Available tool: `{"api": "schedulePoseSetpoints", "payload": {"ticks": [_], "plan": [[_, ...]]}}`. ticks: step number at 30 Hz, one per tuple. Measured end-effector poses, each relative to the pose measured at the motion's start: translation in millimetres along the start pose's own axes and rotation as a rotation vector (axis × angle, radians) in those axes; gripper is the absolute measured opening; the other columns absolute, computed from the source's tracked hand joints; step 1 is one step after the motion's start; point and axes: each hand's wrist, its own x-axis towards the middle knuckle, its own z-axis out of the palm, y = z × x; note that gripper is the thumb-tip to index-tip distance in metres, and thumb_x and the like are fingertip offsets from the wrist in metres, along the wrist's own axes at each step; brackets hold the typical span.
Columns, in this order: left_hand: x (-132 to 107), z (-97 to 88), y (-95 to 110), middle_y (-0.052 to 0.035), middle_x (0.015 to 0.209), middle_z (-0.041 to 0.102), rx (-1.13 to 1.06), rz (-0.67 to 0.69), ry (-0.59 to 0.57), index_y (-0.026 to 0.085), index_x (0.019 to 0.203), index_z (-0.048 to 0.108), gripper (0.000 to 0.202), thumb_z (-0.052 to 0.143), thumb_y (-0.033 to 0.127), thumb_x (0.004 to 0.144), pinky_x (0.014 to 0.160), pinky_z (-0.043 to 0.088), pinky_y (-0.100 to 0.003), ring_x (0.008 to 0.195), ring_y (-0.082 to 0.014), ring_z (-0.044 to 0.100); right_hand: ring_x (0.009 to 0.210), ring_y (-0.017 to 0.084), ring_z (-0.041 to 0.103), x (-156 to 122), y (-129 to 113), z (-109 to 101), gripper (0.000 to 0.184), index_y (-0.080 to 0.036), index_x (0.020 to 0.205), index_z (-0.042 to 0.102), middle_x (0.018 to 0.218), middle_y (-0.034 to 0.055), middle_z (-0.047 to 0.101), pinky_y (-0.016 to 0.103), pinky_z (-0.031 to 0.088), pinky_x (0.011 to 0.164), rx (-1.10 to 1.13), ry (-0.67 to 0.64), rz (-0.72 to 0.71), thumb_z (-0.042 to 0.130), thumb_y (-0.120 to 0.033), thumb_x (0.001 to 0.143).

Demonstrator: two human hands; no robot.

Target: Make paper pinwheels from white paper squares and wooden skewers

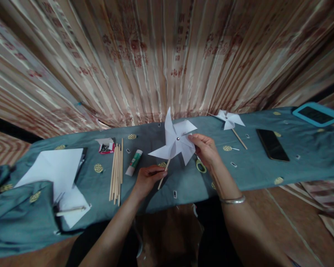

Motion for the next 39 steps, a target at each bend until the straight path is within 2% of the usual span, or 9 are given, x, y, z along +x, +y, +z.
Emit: {"api": "schedulePoseSetpoints", "payload": {"ticks": [5, 13, 23, 29, 34, 39], "plan": [[2, -1.3, 0, -0.0050, 0.075, 0.076, 0.005, 0.005, -0.007, 0.020, 0.071, 0.079, 0.016, 0.081, 0.031, 0.058, 0.071, 0.050, -0.030, 0.075, -0.0199, 0.066, 0.046, 0.009, 0.049, 0, 3, 4, 0.036, -0.021, 0.058, 0.071, 0.053, -0.0029, 0.065, 0.022, 0.039, 0.043, 0.016, -0.014, 0.022, 0.092, -0.046, 0.046], [2, -0.1, -2, -0.0053, 0.075, 0.076, -0.018, 0.040, 0.016, 0.019, 0.072, 0.079, 0.019, 0.083, 0.032, 0.059, 0.072, 0.052, -0.030, 0.075, -0.0205, 0.067, 0.054, 0.010, 0.062, -4, 8, 11, 0.034, -0.019, 0.062, 0.072, 0.063, -0.0007, 0.072, 0.021, 0.051, 0.052, 0.127, -0.041, 0.120, 0.094, -0.040, 0.047], [7, 1.5, -10, -0.0010, 0.073, 0.075, -0.093, 0.047, 0.051, 0.023, 0.070, 0.079, 0.014, 0.083, 0.029, 0.057, 0.069, 0.052, -0.028, 0.071, -0.0171, 0.067, 0.054, 0.009, 0.061, -7, 15, 17, 0.037, -0.019, 0.066, 0.072, 0.064, -0.0020, 0.072, 0.019, 0.049, 0.048, 0.158, -0.047, 0.168, 0.095, -0.040, 0.045], [6, 3.5, -10, -0.0046, 0.078, 0.076, -0.119, 0.037, 0.071, 0.020, 0.074, 0.080, 0.019, 0.083, 0.028, 0.057, 0.073, 0.052, -0.028, 0.075, -0.0184, 0.068, 0.053, 0.009, 0.061, -6, 22, 16, 0.036, -0.019, 0.071, 0.074, 0.063, -0.0025, 0.071, 0.020, 0.049, 0.049, 0.138, -0.083, 0.195, 0.093, -0.040, 0.050], [5, 3.2, -7, -0.0068, 0.078, 0.076, -0.096, 0.068, 0.063, 0.017, 0.074, 0.080, 0.018, 0.083, 0.027, 0.059, 0.071, 0.053, -0.029, 0.074, -0.0189, 0.068, 0.048, 0.006, 0.055, -10, 23, 25, 0.036, -0.018, 0.066, 0.072, 0.057, -0.0048, 0.066, 0.016, 0.048, 0.045, 0.130, -0.065, 0.191, 0.093, -0.041, 0.047], [4, 3.0, -6, -0.0057, 0.076, 0.076, -0.080, 0.080, 0.053, 0.019, 0.073, 0.080, 0.018, 0.084, 0.030, 0.059, 0.069, 0.053, -0.029, 0.073, -0.0190, 0.068, 0.050, 0.007, 0.059, -13, 26, 30, 0.037, -0.018, 0.060, 0.068, 0.056, -0.0038, 0.065, 0.014, 0.047, 0.044, 0.094, -0.089, 0.169, 0.092, -0.044, 0.047]]}}
